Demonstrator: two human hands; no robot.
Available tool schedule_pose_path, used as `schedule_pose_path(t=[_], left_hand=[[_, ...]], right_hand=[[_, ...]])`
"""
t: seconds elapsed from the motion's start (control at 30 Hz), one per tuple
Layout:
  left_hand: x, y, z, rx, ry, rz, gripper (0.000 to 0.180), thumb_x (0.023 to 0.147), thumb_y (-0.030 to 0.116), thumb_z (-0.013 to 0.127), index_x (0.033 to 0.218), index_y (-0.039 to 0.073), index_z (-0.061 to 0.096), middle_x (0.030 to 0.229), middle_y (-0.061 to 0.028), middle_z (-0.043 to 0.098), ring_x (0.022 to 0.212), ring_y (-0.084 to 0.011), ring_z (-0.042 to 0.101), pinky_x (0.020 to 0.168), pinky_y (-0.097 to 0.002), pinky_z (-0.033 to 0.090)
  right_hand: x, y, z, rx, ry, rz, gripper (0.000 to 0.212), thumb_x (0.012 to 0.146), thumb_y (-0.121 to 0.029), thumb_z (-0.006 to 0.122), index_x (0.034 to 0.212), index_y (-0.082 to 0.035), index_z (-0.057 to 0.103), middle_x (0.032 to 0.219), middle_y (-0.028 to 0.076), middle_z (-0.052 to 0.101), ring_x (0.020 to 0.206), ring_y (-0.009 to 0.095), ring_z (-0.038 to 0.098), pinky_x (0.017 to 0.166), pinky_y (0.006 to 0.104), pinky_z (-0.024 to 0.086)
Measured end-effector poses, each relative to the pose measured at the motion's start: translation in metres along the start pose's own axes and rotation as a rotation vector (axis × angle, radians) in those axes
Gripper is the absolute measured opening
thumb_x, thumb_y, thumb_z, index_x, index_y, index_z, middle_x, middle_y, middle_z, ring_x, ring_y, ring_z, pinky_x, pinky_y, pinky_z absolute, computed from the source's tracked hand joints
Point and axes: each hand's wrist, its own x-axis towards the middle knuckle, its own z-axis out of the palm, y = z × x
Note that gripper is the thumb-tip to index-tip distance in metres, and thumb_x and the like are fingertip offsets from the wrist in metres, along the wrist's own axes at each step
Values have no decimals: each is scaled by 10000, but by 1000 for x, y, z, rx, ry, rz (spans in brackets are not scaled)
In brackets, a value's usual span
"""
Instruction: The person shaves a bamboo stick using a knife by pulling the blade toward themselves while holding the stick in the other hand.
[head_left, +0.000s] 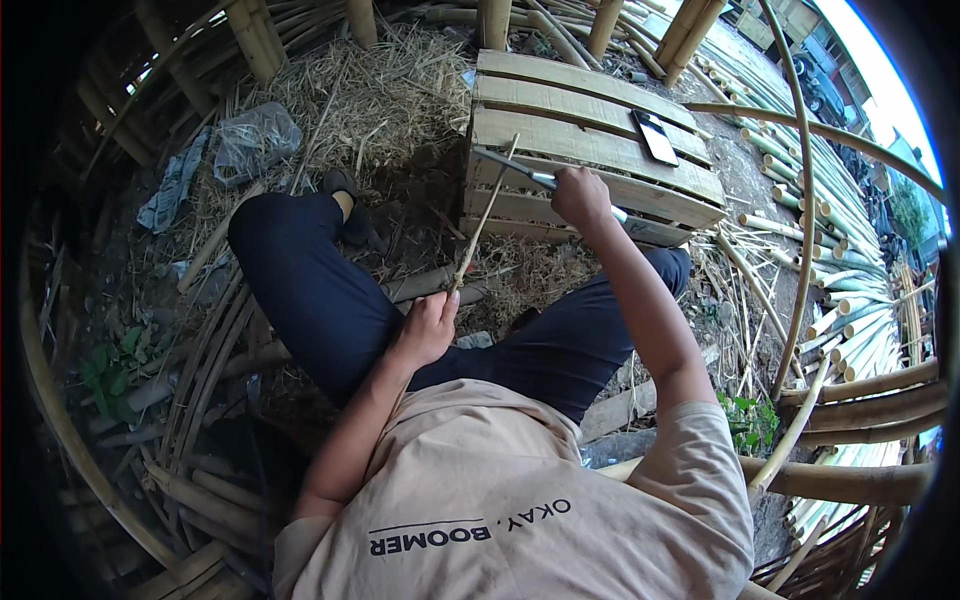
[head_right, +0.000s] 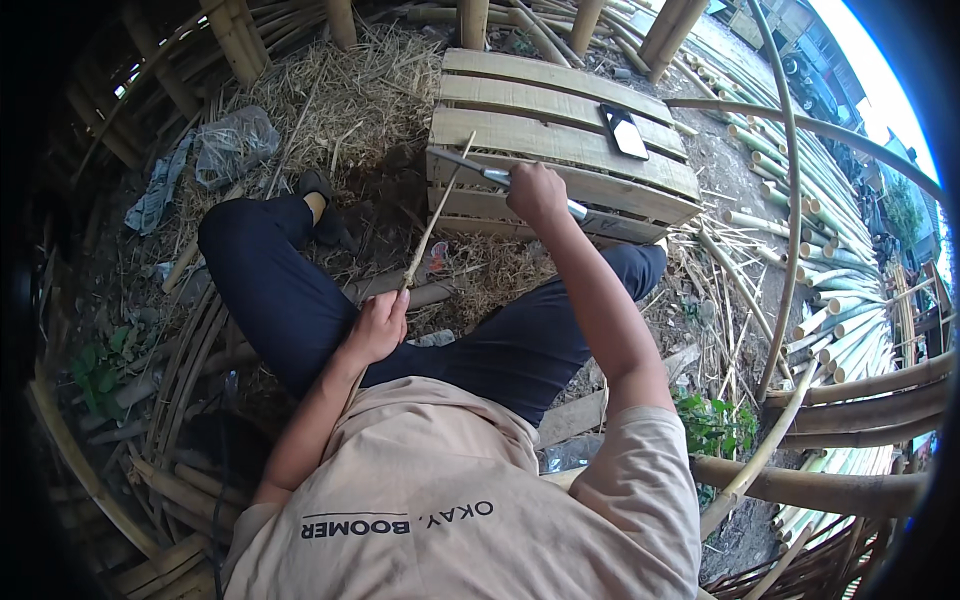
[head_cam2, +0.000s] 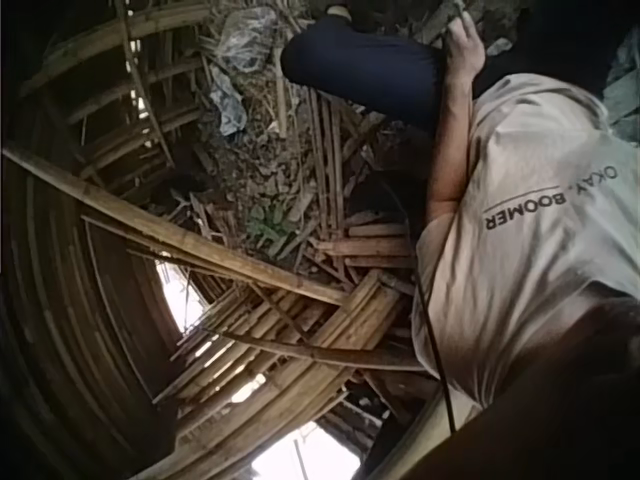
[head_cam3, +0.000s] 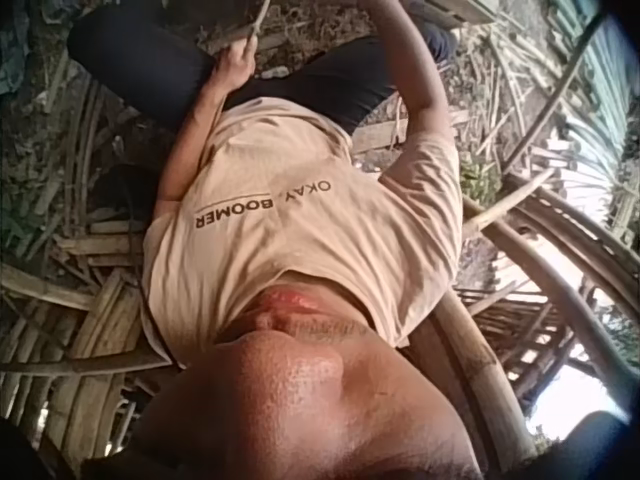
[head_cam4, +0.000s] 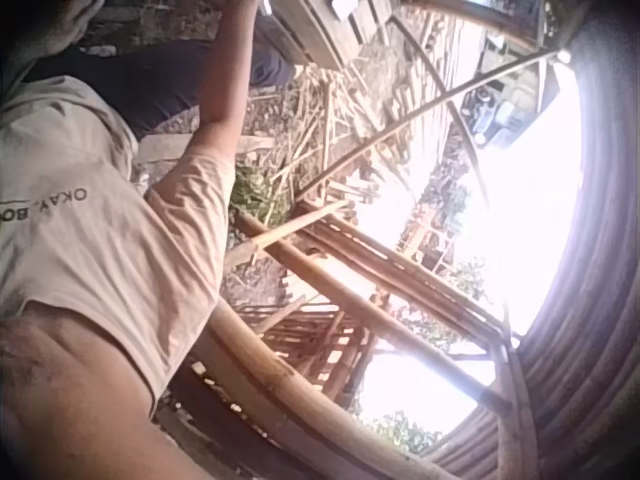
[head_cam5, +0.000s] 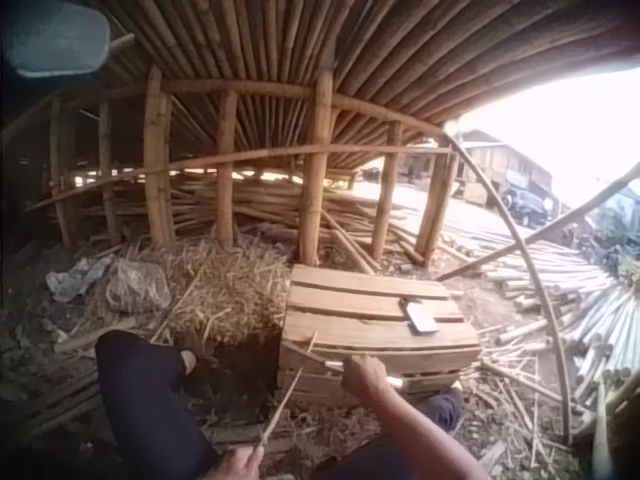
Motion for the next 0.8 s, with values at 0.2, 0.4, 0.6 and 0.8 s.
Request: schedule_pose_path(t=[0.2, 0.4, 0.6, 0.8], left_hand=[[2, 4, -1, -18, -4, -16, 473, 1091, 284, 398, 724, 10, 518, 483, -107, 553, 426, -245, 587, 445, -383, 442], [2, 5, 0, -12, 16, 13, 474, 1090, 284, 399, 722, 10, 519, 485, -108, 556, 424, -247, 586, 447, -383, 444], [2, 4, 1, -6, 17, -1, 495, 1091, 284, 390, 694, 13, 508, 482, -105, 554, 431, -252, 591, 462, -398, 450], [1, 6, 0, 2, 22, 16, 497, 1090, 285, 392, 691, 12, 506, 485, -105, 554, 436, -255, 592, 469, -397, 453]], right_hand=[[4, 0, -2, -17, -12, -85, 175, 775, -104, 626, 911, -49, 722, 874, 243, 711, 849, 416, 707, 786, 496, 575], [13, 6, -4, -10, 22, 0, 180, 762, -91, 630, 905, -59, 733, 858, 245, 710, 830, 421, 708, 783, 494, 578], [12, 4, -3, -83, 7, -56, 165, 793, -111, 620, 905, -74, 735, 882, 220, 722, 838, 402, 717, 790, 484, 578], [10, -7, -9, -107, -41, -95, 175, 812, -78, 585, 903, -65, 735, 904, 218, 725, 853, 393, 723, 789, 476, 581]])
